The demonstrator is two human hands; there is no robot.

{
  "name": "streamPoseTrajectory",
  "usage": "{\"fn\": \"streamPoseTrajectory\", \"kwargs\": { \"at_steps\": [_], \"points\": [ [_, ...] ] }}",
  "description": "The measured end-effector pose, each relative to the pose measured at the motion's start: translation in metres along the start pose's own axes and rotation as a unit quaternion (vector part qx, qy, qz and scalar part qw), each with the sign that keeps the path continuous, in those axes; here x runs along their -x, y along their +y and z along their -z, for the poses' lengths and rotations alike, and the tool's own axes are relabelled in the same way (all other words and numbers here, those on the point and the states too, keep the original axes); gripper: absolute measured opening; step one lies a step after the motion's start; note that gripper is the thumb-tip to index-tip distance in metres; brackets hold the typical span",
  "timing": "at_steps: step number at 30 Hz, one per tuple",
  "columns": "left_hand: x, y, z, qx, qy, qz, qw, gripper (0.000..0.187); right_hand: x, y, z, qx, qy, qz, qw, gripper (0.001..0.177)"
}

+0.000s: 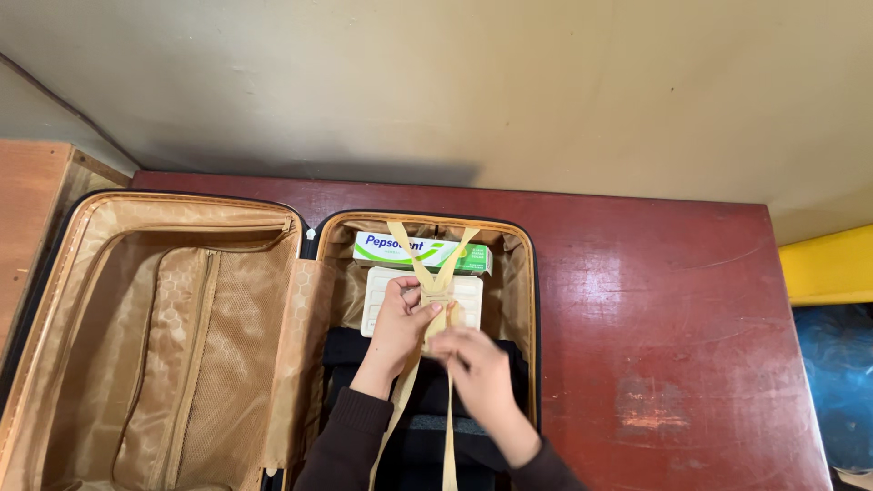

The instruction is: The person folds black pants and places them into an open suitcase. They then add a first-aid kit and a box of toothpaste, securing the items with the suitcase's internal straps. Finally, they unfold a white sweatshirt on the table.

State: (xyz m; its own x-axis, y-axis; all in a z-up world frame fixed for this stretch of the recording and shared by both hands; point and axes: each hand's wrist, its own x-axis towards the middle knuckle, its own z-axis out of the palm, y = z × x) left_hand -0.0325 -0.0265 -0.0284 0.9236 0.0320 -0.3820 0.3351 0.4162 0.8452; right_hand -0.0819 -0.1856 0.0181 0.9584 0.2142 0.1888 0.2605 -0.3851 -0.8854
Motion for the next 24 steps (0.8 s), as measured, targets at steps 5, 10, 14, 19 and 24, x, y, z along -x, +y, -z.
{"fn": "streamPoseTrajectory", "kwargs": {
  "at_steps": [5, 10, 14, 19, 24],
  "points": [
    [-0.001, -0.003, 0.003, 0.023, -0.006, 0.017, 1.000, 0.039, -0.060, 0.024, -0.007, -0.130, 0.006, -0.218, 0.967, 0.029],
    [-0.002, -0.011, 0.006, 0.017, 0.002, 0.035, 0.999, 0.037, -0.083, 0.033, -0.016, -0.143, -0.010, -0.139, 0.980, 0.028],
    [-0.001, -0.011, 0.006, 0.012, -0.005, 0.026, 1.000, 0.041, -0.080, 0.025, -0.015, -0.015, -0.021, -0.104, 0.994, 0.026],
    [-0.001, -0.007, 0.006, 0.043, -0.012, 0.029, 0.999, 0.048, -0.076, 0.012, -0.007, 0.063, -0.035, 0.037, 0.997, 0.037],
    [0.001, -0.007, 0.007, 0.016, -0.023, 0.022, 0.999, 0.041, -0.077, 0.009, -0.010, 0.089, -0.059, -0.032, 0.994, 0.033]
  ]
}}
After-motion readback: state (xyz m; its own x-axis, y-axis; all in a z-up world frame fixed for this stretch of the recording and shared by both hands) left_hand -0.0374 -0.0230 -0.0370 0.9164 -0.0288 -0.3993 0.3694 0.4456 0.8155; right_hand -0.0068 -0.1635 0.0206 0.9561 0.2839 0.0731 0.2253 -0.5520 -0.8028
